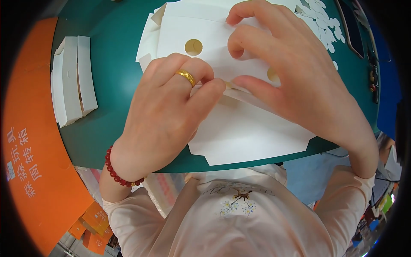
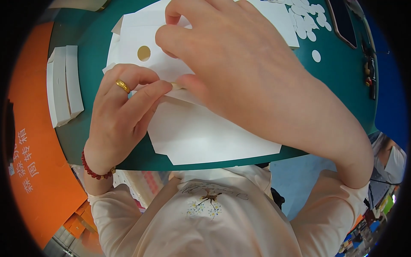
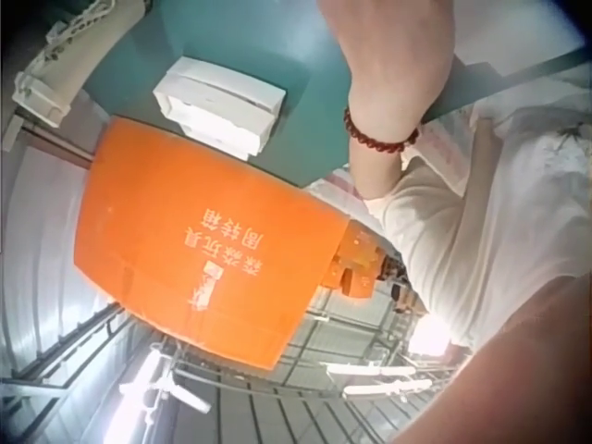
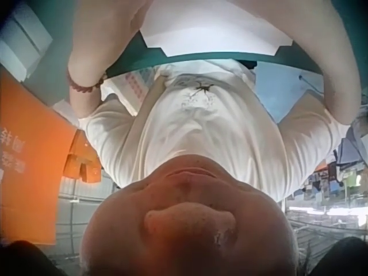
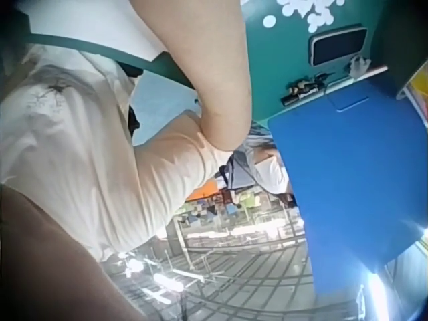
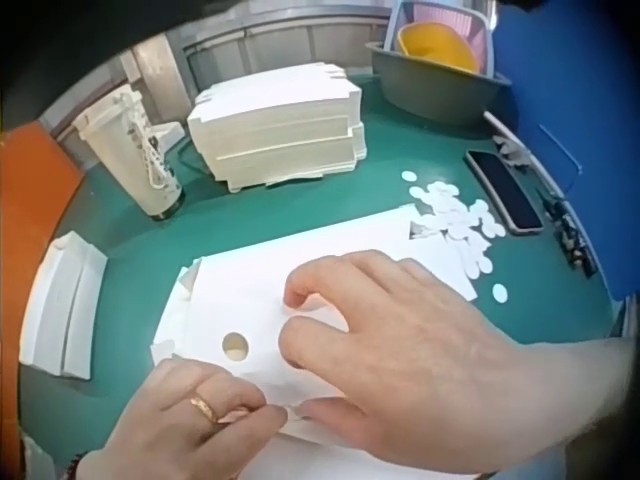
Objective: Fold and assemble white cardboard box components from flat cutouts.
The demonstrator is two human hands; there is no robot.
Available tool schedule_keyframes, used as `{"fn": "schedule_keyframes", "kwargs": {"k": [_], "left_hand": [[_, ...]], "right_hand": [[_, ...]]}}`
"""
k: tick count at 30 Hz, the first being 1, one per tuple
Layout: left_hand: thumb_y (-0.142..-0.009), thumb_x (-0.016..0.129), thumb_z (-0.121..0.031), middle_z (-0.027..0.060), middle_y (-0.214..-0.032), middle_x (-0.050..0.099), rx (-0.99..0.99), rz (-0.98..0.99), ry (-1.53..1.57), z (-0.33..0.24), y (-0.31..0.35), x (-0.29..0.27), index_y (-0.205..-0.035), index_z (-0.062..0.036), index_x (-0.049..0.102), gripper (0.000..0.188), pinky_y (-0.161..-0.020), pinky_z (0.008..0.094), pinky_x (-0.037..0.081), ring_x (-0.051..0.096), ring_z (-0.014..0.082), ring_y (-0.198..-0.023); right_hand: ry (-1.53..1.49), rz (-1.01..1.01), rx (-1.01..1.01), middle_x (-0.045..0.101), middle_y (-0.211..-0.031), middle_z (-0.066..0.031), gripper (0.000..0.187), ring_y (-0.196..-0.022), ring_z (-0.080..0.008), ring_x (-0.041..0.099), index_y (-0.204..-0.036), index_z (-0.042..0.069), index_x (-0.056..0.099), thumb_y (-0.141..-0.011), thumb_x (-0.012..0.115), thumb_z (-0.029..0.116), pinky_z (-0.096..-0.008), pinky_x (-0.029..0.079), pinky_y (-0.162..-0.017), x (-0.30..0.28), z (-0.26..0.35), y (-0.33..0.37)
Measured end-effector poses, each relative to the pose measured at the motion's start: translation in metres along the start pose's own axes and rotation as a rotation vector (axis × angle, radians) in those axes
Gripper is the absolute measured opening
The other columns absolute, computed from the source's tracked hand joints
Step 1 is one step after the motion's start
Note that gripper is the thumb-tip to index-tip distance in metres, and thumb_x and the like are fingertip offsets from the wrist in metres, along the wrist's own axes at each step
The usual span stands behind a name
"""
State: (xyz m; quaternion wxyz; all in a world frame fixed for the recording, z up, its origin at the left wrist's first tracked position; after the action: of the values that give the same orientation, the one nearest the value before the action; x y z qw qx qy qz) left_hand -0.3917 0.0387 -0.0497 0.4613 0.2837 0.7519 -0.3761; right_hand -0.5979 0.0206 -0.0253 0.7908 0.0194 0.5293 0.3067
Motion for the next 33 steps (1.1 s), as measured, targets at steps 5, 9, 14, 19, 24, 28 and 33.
{"fn": "schedule_keyframes", "kwargs": {"k": [5,9,14,19,24,28,33], "left_hand": [[-0.079,0.07,0.002,0.0074,-0.092,0.061,-0.084,0.118,0.059,0.008,-0.001,-0.005,-0.096,-0.0034,0.067,0.018,-0.073,0.0347,0.046,0.058,0.0264,-0.084],[-0.082,0.068,0.0,0.0094,-0.088,0.061,-0.116,0.208,0.24,0.02,-0.017,-0.009,-0.095,-0.0035,0.065,0.014,-0.07,0.0343,0.046,0.058,0.0288,-0.08],[-0.082,0.068,0.0,0.0084,-0.088,0.061,-0.133,0.278,0.188,0.02,-0.022,-0.008,-0.094,-0.004,0.065,0.013,-0.071,0.0339,0.047,0.058,0.0292,-0.08],[-0.08,0.07,0.002,0.008,-0.089,0.062,-0.039,0.087,0.043,0.009,0.004,-0.002,-0.094,-0.0044,0.065,0.016,-0.071,0.0344,0.049,0.06,0.028,-0.081],[-0.075,0.074,0.005,0.0092,-0.093,0.062,0.001,-0.11,-0.013,0.005,0.017,0.005,-0.096,-0.0037,0.066,0.024,-0.069,0.0336,0.05,0.062,0.0271,-0.083],[-0.076,0.074,0.003,0.0088,-0.095,0.062,-0.156,0.006,0.076,0.006,0.0,-0.007,-0.095,-0.0043,0.067,0.021,-0.069,0.0319,0.05,0.062,0.0265,-0.083],[-0.077,0.073,0.001,0.0071,-0.092,0.064,-0.188,0.062,0.152,0.014,-0.012,-0.008,-0.089,-0.0052,0.068,0.014,-0.075,0.0327,0.049,0.061,0.0265,-0.087]], "right_hand": [[-0.009,0.109,0.073,0.046,-0.124,-0.0168,0.031,-0.117,-0.0315,0.046,-0.11,0.003,0.056,-0.092,0.067,0.026,-0.0379,0.04,-0.099,0.001,0.028,-0.025],[-0.011,0.193,0.109,0.046,-0.123,-0.0166,0.031,-0.115,-0.0308,0.046,-0.109,0.003,0.056,-0.092,0.067,0.027,-0.0363,0.041,-0.098,-0.006,0.012,-0.024],[-0.004,0.285,0.183,0.045,-0.121,-0.0163,0.031,-0.113,-0.0299,0.047,-0.108,0.004,0.056,-0.092,0.067,0.028,-0.0344,0.042,-0.096,-0.013,0.056,-0.057],[0.302,-0.488,-0.525,0.046,-0.124,-0.0172,0.041,-0.114,-0.0287,0.048,-0.118,0.002,0.053,-0.091,0.069,0.029,-0.034,0.043,-0.095,0.029,0.021,-0.034],[0.3,-0.641,-0.654,0.047,-0.124,-0.0176,0.048,-0.114,-0.0281,0.048,-0.124,0.003,0.05,-0.091,0.07,0.031,-0.033,0.044,-0.094,0.03,0.02,-0.028],[0.192,-0.562,-0.613,0.047,-0.124,-0.0179,0.054,-0.115,-0.0278,0.048,-0.129,0.003,0.046,-0.09,0.071,0.032,-0.0317,0.044,-0.094,0.027,0.02,-0.028],[0.141,-0.425,-0.478,0.047,-0.126,-0.0195,0.064,-0.118,-0.029,0.048,-0.133,0.003,0.042,-0.088,0.072,0.036,-0.0329,0.044,-0.096,0.018,0.033,-0.048]]}}
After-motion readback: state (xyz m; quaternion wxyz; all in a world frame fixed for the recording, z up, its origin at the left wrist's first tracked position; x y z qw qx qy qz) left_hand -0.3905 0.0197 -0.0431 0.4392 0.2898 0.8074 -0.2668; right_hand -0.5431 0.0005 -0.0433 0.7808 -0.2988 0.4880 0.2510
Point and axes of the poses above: each hand's wrist, its own y-axis away from the middle knuckle, its own x-axis out of the palm, z = x × y, the point moved 4 cm from there along -y, towards the middle knuckle
